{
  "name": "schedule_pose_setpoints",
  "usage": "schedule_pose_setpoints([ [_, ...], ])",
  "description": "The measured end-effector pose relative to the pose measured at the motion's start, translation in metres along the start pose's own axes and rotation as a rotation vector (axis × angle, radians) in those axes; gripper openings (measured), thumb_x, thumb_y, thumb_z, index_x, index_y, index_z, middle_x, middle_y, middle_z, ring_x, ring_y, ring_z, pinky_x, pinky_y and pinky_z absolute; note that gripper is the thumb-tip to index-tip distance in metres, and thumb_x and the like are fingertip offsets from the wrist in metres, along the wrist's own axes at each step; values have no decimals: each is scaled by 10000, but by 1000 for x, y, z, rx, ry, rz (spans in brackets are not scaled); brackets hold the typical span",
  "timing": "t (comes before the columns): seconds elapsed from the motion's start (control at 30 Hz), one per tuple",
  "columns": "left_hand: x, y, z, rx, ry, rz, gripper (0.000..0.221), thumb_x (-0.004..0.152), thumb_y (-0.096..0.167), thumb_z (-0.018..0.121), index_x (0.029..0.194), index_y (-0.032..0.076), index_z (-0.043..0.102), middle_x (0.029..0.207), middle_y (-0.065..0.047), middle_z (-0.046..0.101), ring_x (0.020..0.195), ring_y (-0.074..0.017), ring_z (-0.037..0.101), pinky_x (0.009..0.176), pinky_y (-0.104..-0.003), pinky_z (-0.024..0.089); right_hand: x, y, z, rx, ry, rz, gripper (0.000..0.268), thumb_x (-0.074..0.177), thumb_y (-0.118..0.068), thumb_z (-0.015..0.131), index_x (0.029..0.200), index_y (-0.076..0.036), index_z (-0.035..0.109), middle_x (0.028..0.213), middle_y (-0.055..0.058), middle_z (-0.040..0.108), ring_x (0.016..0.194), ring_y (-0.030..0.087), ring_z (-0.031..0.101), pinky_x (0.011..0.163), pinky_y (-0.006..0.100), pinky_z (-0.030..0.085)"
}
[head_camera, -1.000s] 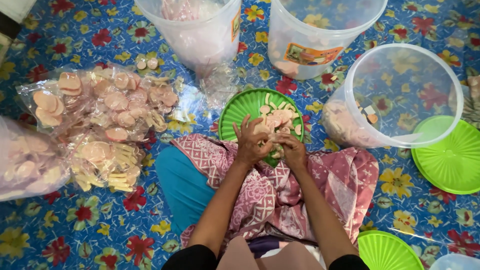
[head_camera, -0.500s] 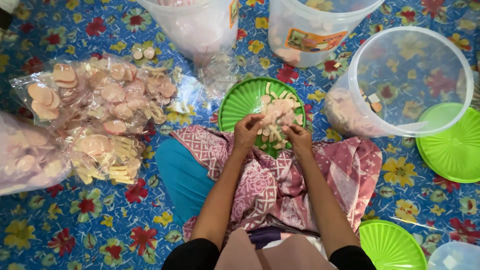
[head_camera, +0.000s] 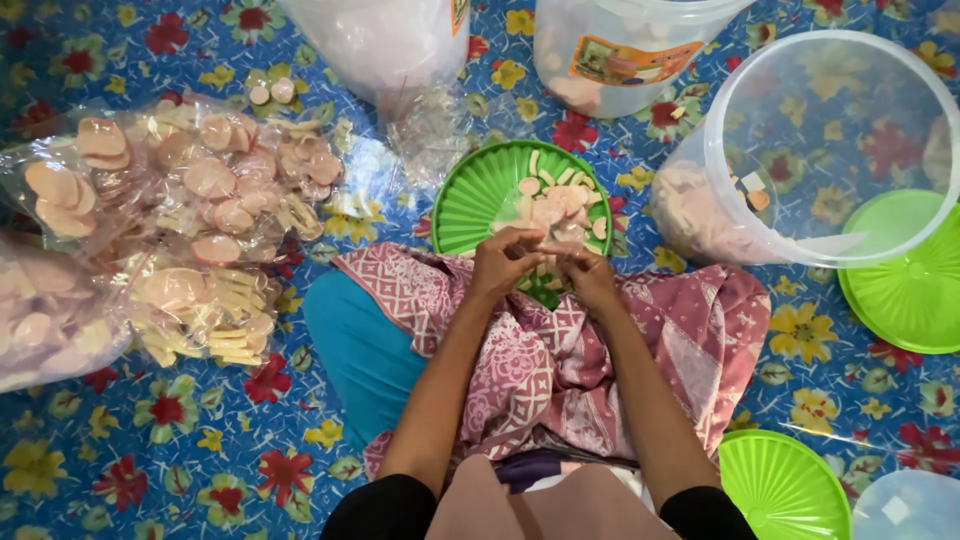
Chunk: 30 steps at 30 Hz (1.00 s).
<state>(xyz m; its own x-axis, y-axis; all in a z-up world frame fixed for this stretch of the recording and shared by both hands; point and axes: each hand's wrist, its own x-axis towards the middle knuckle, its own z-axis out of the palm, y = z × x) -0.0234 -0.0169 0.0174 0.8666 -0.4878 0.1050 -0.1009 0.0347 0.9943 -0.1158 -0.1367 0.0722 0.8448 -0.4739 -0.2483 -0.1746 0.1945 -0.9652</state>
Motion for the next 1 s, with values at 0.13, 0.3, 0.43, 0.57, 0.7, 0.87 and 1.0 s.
schedule_pose_setpoints([
  [0.13,4,-2,1,40,31,-43,290,640,73,803,906,165,737,787,-23,690,737,-139,666,671,-233,530,19,27,-13,-57,-26,-18,202,812,32,599,963,-61,696,623,37,582,493,77,544,475,196,469],
  [0.3,11,19,-7,78,411,-84,164,710,49,748,858,116,720,729,-69,666,653,-184,659,600,-282,542,42,51,-26,-245,42,-5,187,859,-153,622,1035,-182,676,885,17,632,692,77,577,585,194,488],
  [0.43,16,14,-12,35,563,-130,144,727,96,753,863,113,708,738,-52,665,648,-127,637,597,-251,527,62,46,-22,-491,7,-182,152,859,-137,651,1004,-159,689,938,79,645,813,217,645,673,303,528],
  [0.57,19,4,-15,-125,645,-191,147,753,76,732,893,67,687,760,-63,673,668,-108,608,620,-239,530,80,53,-7,-997,-67,-404,199,820,-222,655,1015,-183,663,906,28,571,819,224,618,682,327,529],
  [0.7,21,-1,-17,-176,665,-231,155,744,104,744,889,92,692,715,-23,664,608,-76,597,568,-214,517,74,41,15,-1183,-97,-353,282,734,-183,680,1010,-139,639,958,76,507,907,325,565,733,426,535],
  [0.87,21,-5,-14,-186,635,-254,155,732,112,752,875,94,694,693,-40,666,592,-93,607,555,-219,519,67,40,9,-1005,-63,-405,238,714,-158,731,921,-132,618,893,60,526,813,307,601,672,392,541],
  [1.0,21,-6,-12,-94,547,-282,138,737,124,748,866,108,702,674,-42,671,571,-97,607,550,-231,516,54,31,-11,-682,47,-587,251,681,-3,773,853,-83,609,809,69,560,674,277,647,625,318,551],
])
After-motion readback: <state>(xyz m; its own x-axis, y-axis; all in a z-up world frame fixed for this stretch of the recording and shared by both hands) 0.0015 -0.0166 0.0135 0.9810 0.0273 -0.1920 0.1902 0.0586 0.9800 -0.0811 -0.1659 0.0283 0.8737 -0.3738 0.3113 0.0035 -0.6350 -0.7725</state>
